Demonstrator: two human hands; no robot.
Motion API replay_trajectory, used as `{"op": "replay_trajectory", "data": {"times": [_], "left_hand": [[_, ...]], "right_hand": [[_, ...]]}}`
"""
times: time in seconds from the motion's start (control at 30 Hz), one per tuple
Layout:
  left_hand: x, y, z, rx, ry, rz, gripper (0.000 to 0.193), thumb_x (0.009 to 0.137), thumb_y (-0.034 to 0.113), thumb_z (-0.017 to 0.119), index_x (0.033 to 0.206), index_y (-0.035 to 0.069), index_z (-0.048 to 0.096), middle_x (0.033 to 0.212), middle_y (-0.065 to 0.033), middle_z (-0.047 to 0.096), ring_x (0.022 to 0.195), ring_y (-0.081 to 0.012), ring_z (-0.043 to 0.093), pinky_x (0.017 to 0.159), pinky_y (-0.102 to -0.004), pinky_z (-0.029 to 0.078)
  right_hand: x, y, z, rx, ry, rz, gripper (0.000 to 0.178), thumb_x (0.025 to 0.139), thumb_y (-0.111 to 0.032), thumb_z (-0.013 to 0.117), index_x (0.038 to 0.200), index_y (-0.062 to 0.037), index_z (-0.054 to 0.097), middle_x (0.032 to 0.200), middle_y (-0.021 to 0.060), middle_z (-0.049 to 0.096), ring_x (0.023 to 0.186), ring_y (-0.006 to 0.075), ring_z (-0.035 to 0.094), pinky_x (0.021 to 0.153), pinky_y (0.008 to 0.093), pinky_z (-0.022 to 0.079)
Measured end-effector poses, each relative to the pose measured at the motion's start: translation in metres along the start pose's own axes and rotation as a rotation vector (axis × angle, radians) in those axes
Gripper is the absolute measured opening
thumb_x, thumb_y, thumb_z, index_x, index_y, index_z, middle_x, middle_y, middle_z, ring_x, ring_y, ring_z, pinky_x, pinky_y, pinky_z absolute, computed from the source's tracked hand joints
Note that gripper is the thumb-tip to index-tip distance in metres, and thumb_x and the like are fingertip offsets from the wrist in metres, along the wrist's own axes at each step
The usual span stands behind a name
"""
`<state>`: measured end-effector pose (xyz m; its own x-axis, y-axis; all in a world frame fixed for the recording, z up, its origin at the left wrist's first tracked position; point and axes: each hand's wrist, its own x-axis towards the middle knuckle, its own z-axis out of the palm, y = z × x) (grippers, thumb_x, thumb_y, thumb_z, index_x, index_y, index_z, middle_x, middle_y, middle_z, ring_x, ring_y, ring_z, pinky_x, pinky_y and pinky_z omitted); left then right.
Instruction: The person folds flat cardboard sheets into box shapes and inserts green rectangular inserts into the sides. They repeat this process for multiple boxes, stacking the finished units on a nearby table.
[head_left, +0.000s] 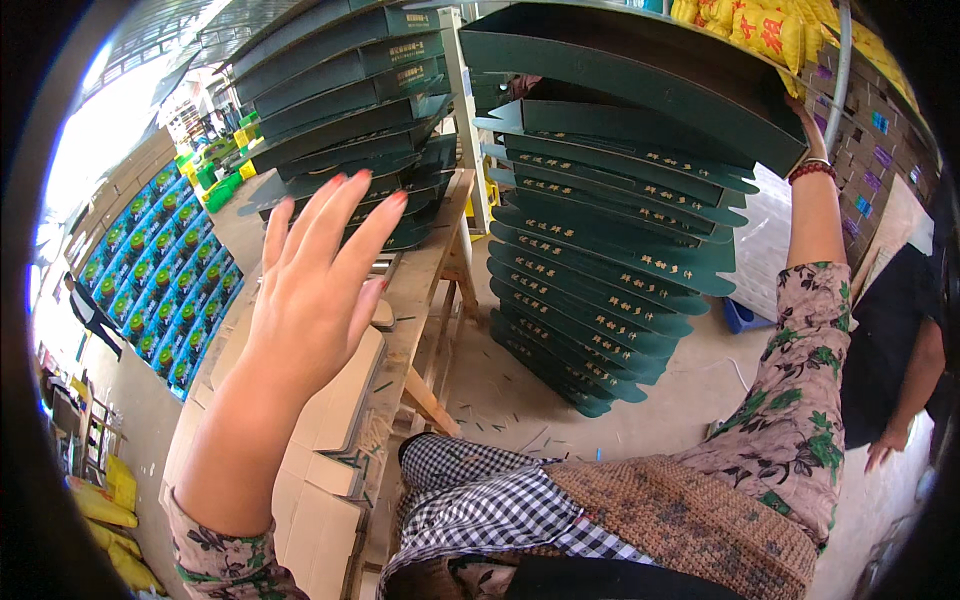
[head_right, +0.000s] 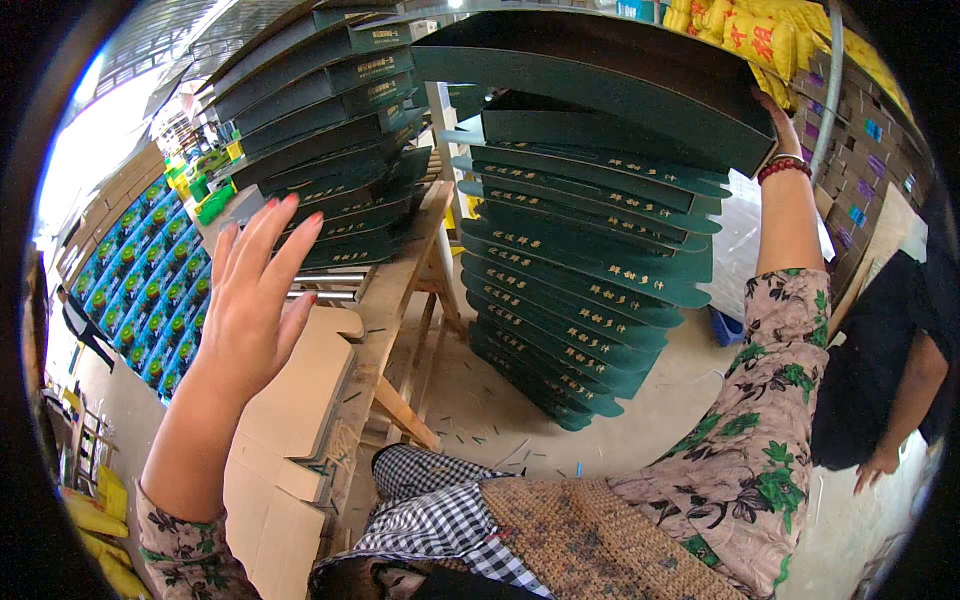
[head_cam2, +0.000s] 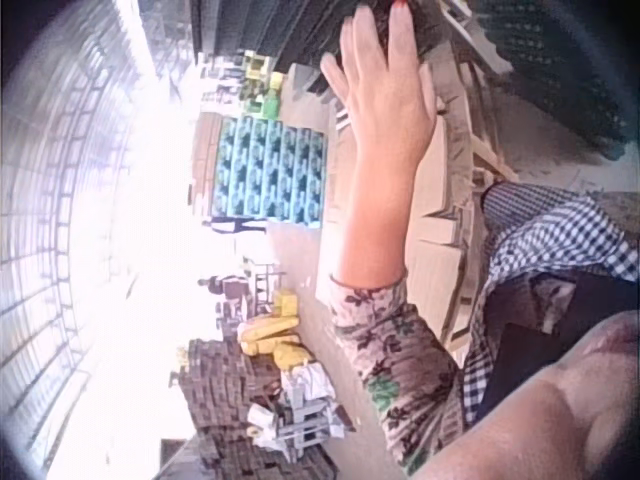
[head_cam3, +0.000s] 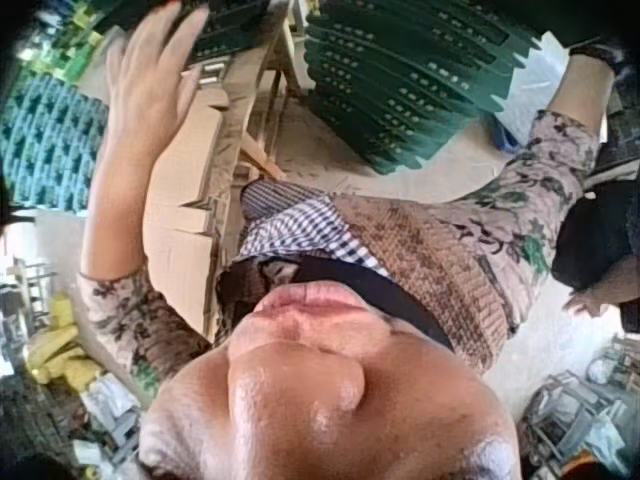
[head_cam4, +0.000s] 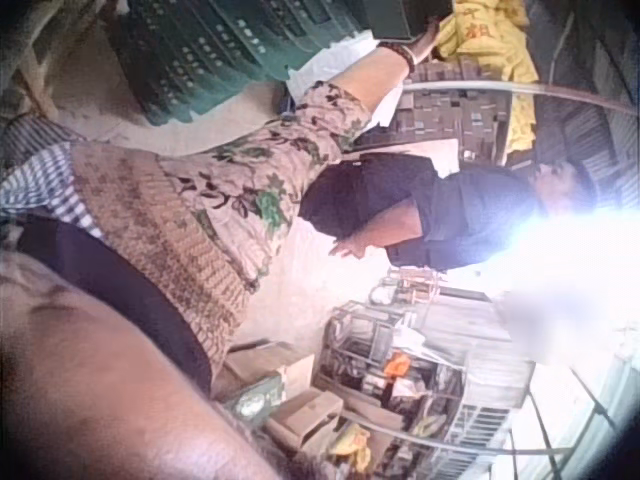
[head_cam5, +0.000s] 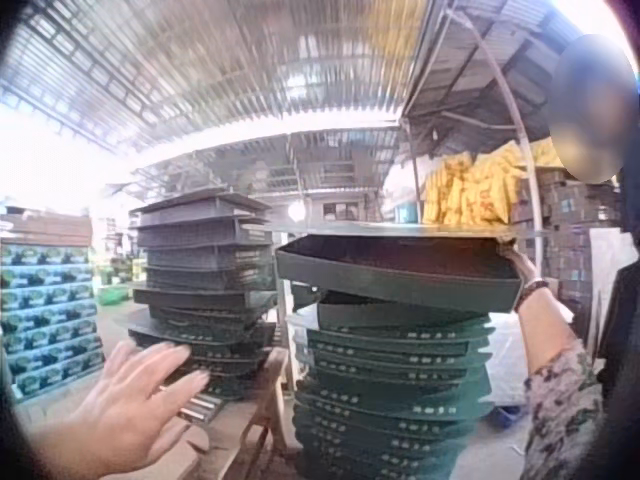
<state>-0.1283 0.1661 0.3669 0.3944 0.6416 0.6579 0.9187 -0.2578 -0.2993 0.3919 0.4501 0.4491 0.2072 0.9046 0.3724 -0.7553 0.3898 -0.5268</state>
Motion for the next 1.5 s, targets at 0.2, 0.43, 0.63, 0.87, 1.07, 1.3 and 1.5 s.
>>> {"op": "replay_trajectory", "data": {"times": [0.2,0.43,0.63,0.87,1.07,1.3,1.5], "left_hand": [[-0.044,-0.024,0.023,-0.027,-0.192,-0.166,0.068,0.074,0.0,0.069,0.136,0.009,0.043,0.143,-0.0182,0.036,0.132,-0.0379,0.035,0.11,-0.0477,0.027],[-0.078,-0.039,0.056,-0.187,-0.236,-0.223,0.069,0.072,-0.001,0.068,0.136,0.009,0.044,0.144,-0.0179,0.036,0.133,-0.0381,0.035,0.109,-0.0445,0.029],[-0.096,-0.036,0.073,-0.247,-0.277,-0.268,0.065,0.075,0.001,0.066,0.136,0.007,0.045,0.144,-0.0185,0.037,0.132,-0.0382,0.036,0.108,-0.0448,0.031],[-0.161,-0.049,0.106,-0.425,-0.303,-0.491,0.05,0.079,0.004,0.062,0.128,-0.001,0.05,0.138,-0.023,0.042,0.128,-0.0409,0.039,0.106,-0.0454,0.033],[-0.254,-0.074,0.165,-0.386,-0.223,-0.634,0.047,0.082,0.005,0.058,0.128,-0.001,0.051,0.141,-0.0241,0.04,0.129,-0.0412,0.039,0.108,-0.0465,0.031],[-0.322,-0.047,0.201,-0.186,-0.395,-0.858,0.046,0.081,0.01,0.062,0.125,0.0,0.054,0.139,-0.0218,0.043,0.129,-0.0402,0.038,0.107,-0.0487,0.029],[-0.315,-0.04,0.184,-0.272,-0.313,-0.864,0.047,0.078,0.011,0.064,0.123,0.0,0.055,0.136,-0.0223,0.045,0.128,-0.0398,0.039,0.106,-0.0501,0.029]], "right_hand": [[0.03,-0.04,-0.019,-0.269,-0.044,-0.141,0.047,0.096,-0.037,0.045,0.131,-0.0066,0.053,0.136,0.0134,0.051,0.128,0.029,0.045,0.11,0.0381,0.031],[0.087,-0.082,-0.022,-0.814,0.189,-0.302,0.047,0.092,-0.037,0.052,0.123,-0.0027,0.058,0.125,0.0147,0.057,0.117,0.0276,0.052,0.101,0.0351,0.038],[0.122,-0.063,-0.055,-1.487,0.551,-0.237,0.047,0.087,-0.036,0.058,0.115,0.0007,0.063,0.117,0.0157,0.063,0.108,0.0264,0.058,0.093,0.0325,0.043],[0.011,-0.018,-0.102,-0.791,0.51,-0.596,0.026,0.087,-0.029,0.061,0.102,-0.0079,0.064,0.086,0.0047,0.062,0.073,0.0134,0.056,0.059,0.028,0.047],[-0.127,0.153,-0.139,-0.533,0.201,-0.111,0.01,0.083,-0.016,0.056,0.083,-0.0068,0.061,0.06,-0.0006,0.048,0.048,0.0094,0.044,0.042,0.0232,0.034],[-0.31,0.412,-0.099,-0.933,-0.408,1.084,0.023,0.082,-0.015,0.063,0.103,-0.0063,0.068,0.078,0.0047,0.067,0.063,0.0132,0.062,0.05,0.0271,0.047],[-0.351,0.544,0.004,-1.222,-1.253,0.214,0.033,0.084,-0.028,0.057,0.108,-0.0059,0.062,0.095,0.0213,0.064,0.094,0.0376,0.06,0.082,0.0451,0.048]]}}
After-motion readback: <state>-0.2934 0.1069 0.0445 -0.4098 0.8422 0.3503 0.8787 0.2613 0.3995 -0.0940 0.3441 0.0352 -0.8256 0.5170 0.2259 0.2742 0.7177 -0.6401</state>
